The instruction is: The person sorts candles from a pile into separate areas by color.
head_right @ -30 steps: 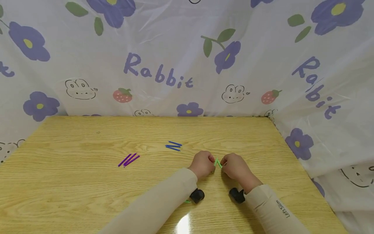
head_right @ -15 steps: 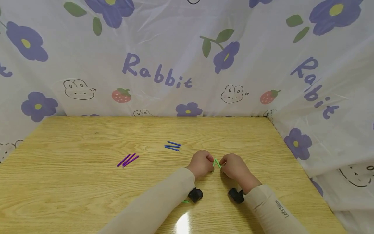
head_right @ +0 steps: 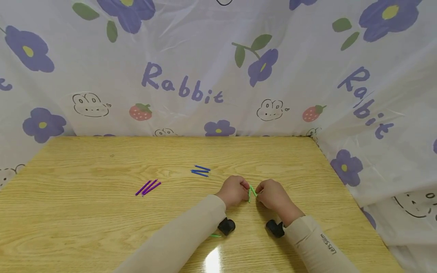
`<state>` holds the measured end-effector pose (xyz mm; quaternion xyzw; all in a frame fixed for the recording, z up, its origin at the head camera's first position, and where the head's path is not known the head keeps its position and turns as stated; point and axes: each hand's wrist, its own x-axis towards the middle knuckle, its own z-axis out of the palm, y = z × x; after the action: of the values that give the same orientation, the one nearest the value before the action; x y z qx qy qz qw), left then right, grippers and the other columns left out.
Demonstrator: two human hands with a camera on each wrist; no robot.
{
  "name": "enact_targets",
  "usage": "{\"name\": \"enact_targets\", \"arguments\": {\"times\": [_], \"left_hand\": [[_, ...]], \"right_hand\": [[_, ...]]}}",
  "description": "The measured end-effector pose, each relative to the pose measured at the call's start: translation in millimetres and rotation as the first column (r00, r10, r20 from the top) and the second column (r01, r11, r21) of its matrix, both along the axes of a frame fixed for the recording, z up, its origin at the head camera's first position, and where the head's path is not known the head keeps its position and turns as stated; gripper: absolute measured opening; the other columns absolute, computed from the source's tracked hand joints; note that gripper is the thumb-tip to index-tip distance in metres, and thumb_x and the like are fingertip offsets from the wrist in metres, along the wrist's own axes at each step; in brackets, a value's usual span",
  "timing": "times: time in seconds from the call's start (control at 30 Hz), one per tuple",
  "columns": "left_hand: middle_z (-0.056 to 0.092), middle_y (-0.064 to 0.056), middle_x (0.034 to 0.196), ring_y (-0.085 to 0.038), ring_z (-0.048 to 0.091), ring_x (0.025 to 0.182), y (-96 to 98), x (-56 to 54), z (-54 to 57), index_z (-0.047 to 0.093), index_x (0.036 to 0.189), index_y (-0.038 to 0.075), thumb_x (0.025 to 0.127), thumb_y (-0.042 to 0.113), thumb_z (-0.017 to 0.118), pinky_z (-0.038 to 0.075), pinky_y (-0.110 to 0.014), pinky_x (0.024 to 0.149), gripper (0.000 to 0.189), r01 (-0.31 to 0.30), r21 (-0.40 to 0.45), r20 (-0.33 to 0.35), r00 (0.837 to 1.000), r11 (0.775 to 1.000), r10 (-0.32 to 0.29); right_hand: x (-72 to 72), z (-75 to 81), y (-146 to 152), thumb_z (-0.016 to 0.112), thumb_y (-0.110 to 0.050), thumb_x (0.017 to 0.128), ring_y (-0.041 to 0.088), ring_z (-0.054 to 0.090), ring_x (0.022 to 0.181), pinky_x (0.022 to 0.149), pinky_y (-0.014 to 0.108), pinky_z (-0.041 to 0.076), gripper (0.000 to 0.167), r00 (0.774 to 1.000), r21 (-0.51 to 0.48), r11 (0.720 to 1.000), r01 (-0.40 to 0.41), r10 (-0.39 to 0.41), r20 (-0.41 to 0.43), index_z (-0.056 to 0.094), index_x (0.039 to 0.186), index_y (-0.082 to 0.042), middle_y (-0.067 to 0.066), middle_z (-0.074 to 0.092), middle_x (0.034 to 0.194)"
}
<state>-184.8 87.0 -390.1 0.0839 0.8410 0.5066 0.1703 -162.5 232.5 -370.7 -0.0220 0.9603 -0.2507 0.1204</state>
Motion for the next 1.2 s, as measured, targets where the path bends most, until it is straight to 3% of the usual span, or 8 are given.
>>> {"name": "enact_targets", "arguments": {"times": [0.3,0.57,0.77,0.97,1.2], "left_hand": [[0.055,-0.003,0.079,-0.017,0.049,0.069,-2.5,-1.6,0.9,0.064,0.087,0.001,0.077,-0.012,0.067,0.042,-0.024,0.056,0.017,0.005,0.033,0.038,0.999,0.999,-0.006],[0.060,0.000,0.079,-0.014,0.051,0.072,-9.2,-8.8,0.2,0.069,0.086,0.005,0.077,-0.004,0.069,0.043,-0.023,0.062,0.013,0.019,-0.014,0.001,1.000,1.000,-0.019],[0.065,-0.002,0.086,-0.012,0.057,0.071,-21.2,-11.7,10.0,0.067,0.094,0.002,0.082,0.000,0.069,0.048,-0.022,0.064,0.012,0.043,0.117,0.067,0.996,0.992,-0.051],[0.065,-0.007,0.093,-0.014,0.061,0.077,-34.4,-13.2,21.7,0.064,0.106,-0.005,0.083,-0.003,0.067,0.054,-0.030,0.076,0.023,0.023,0.273,0.126,0.990,0.962,-0.060],[0.064,-0.010,0.095,-0.016,0.062,0.082,-52.3,-13.1,33.2,0.062,0.109,-0.006,0.084,-0.005,0.067,0.052,-0.040,0.087,0.026,0.030,0.363,0.128,0.988,0.931,-0.081]], "right_hand": [[0.7,1.3,-1.1,0.061,-0.004,0.087,0.026,0.065,0.082,0.070,0.039,0.053,0.019,1.000,-0.012,1.000,0.003,-0.003,0.011,0.068,0.103,0.006,0.014,0.069,0.093],[0.6,0.1,-0.9,0.061,-0.005,0.087,0.023,0.064,0.079,0.067,0.037,0.052,0.019,1.000,0.004,1.000,0.012,-0.012,0.006,0.069,0.102,0.005,0.013,0.069,0.092],[0.2,-0.8,-0.6,0.063,-0.006,0.087,0.022,0.064,0.078,0.067,0.037,0.052,0.019,1.000,0.019,1.000,0.011,-0.011,0.005,0.069,0.101,0.005,0.013,0.069,0.091],[0.1,-1.3,-0.7,0.064,-0.006,0.086,0.020,0.064,0.077,0.067,0.037,0.052,0.018,1.000,0.025,1.000,0.016,-0.016,0.000,0.069,0.099,0.005,0.012,0.069,0.089],[1.0,-3.2,-0.6,0.063,-0.005,0.085,0.019,0.063,0.075,0.066,0.036,0.052,0.018,1.000,0.005,1.000,0.021,-0.021,-0.011,0.069,0.098,0.005,0.011,0.069,0.087]]}}
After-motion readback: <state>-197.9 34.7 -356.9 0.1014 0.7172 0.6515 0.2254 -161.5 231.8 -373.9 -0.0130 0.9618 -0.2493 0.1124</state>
